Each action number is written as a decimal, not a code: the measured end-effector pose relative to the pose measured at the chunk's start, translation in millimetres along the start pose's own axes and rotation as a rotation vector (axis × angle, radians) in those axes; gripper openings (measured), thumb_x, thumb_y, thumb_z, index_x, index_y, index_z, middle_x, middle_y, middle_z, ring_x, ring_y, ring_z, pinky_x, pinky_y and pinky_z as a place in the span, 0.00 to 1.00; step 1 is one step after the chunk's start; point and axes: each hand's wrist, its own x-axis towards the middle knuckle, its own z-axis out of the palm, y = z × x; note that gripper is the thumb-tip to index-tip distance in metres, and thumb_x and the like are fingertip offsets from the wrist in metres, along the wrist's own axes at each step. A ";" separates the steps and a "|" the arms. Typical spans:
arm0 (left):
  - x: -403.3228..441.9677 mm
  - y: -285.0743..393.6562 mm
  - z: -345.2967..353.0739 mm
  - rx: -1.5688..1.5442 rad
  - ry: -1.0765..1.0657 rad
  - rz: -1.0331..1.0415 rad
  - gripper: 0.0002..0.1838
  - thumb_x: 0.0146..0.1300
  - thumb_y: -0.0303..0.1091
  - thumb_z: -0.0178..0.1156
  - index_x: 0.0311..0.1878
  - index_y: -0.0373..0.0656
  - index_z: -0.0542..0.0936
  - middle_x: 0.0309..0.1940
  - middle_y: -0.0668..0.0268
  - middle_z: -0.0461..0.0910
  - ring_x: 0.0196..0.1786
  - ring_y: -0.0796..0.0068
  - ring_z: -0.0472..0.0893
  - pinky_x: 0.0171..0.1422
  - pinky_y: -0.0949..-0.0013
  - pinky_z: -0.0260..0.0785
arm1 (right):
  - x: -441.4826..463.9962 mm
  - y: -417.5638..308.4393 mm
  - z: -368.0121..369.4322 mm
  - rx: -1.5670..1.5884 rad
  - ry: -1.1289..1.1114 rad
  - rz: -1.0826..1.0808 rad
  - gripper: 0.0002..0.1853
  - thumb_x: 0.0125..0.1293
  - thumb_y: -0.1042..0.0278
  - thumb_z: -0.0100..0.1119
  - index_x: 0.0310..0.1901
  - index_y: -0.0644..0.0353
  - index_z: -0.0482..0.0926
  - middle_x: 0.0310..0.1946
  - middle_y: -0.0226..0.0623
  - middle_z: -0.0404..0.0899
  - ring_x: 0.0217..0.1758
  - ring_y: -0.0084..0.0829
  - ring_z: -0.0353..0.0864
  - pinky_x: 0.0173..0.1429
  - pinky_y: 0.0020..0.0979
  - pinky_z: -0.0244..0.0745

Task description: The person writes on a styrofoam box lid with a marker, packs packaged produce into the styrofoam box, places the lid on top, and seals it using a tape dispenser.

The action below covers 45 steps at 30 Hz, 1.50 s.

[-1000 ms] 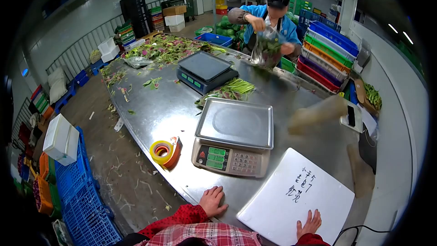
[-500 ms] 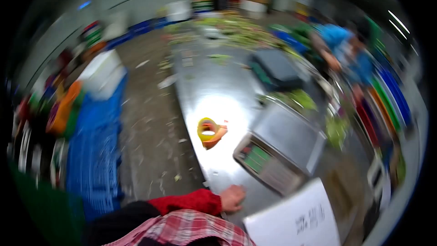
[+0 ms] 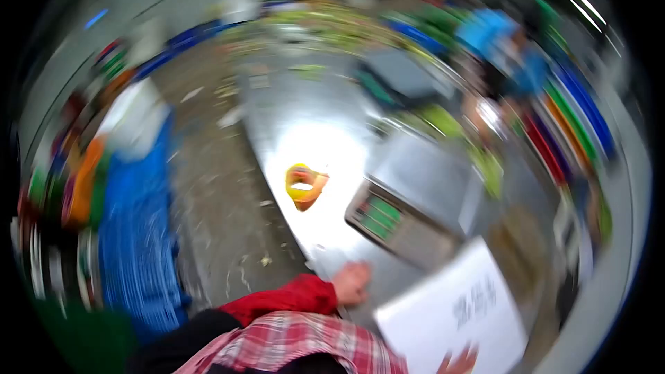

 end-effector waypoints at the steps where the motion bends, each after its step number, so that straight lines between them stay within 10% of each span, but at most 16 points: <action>1: -1.0 -1.5 -5.9 0.000 0.012 0.034 0.23 0.47 0.37 0.63 0.46 0.33 0.76 0.55 0.42 0.73 0.59 0.44 0.72 0.66 0.47 0.62 | 0.9 -10.0 -7.8 -0.010 -0.011 0.010 0.32 0.65 0.62 0.57 0.68 0.66 0.64 0.71 0.57 0.54 0.73 0.54 0.53 0.72 0.54 0.56; 4: 16.6 3.6 -33.2 0.003 -0.273 -0.119 0.26 0.50 0.40 0.64 0.50 0.33 0.74 0.57 0.43 0.73 0.58 0.44 0.72 0.63 0.49 0.63 | 30.0 -40.1 -27.3 0.012 -0.043 0.124 0.35 0.61 0.59 0.64 0.69 0.54 0.64 0.71 0.51 0.56 0.73 0.50 0.54 0.73 0.48 0.54; 22: 17.3 -6.1 -39.2 0.134 -0.304 -0.211 0.26 0.55 0.43 0.67 0.50 0.34 0.75 0.62 0.47 0.70 0.64 0.47 0.69 0.68 0.50 0.60 | 67.9 -26.7 13.6 0.123 -0.010 0.146 0.38 0.61 0.35 0.55 0.67 0.51 0.69 0.69 0.48 0.61 0.74 0.47 0.55 0.74 0.51 0.48; 33: 25.7 -35.5 -29.7 0.433 -0.254 -0.055 0.29 0.59 0.47 0.65 0.57 0.34 0.74 0.63 0.47 0.70 0.65 0.47 0.68 0.70 0.51 0.59 | 66.0 -77.9 -34.8 0.528 -0.079 0.302 0.36 0.61 0.49 0.62 0.66 0.60 0.68 0.67 0.48 0.64 0.71 0.46 0.60 0.74 0.49 0.53; 37: 16.7 8.4 -34.6 -0.188 -0.329 -0.523 0.28 0.54 0.45 0.68 0.51 0.32 0.74 0.59 0.44 0.73 0.60 0.47 0.72 0.65 0.51 0.65 | 16.0 -118.0 -23.5 0.679 0.129 0.270 0.32 0.63 0.52 0.62 0.66 0.54 0.69 0.64 0.46 0.69 0.69 0.47 0.63 0.72 0.46 0.59; 39: 11.3 -16.2 -10.8 0.295 -0.126 0.084 0.25 0.54 0.43 0.68 0.47 0.32 0.75 0.56 0.44 0.74 0.56 0.46 0.74 0.61 0.52 0.68 | -32.6 -111.0 -58.8 0.602 0.107 0.385 0.28 0.61 0.55 0.65 0.62 0.54 0.74 0.62 0.43 0.72 0.65 0.46 0.69 0.68 0.46 0.67; 41: 14.1 -6.8 -23.2 0.216 -0.323 -0.120 0.24 0.55 0.42 0.68 0.49 0.34 0.76 0.55 0.44 0.75 0.56 0.46 0.74 0.60 0.53 0.68 | -81.3 -124.4 -78.0 0.517 0.176 0.533 0.27 0.59 0.55 0.66 0.58 0.59 0.76 0.56 0.45 0.76 0.62 0.45 0.73 0.63 0.45 0.70; 45: 14.6 42.5 30.1 -0.266 -0.047 -0.186 0.27 0.59 0.44 0.66 0.55 0.33 0.75 0.56 0.45 0.75 0.58 0.44 0.72 0.65 0.54 0.65 | -118.0 -98.6 -72.9 0.437 0.236 0.751 0.22 0.58 0.61 0.68 0.51 0.63 0.77 0.49 0.47 0.77 0.52 0.49 0.76 0.55 0.42 0.74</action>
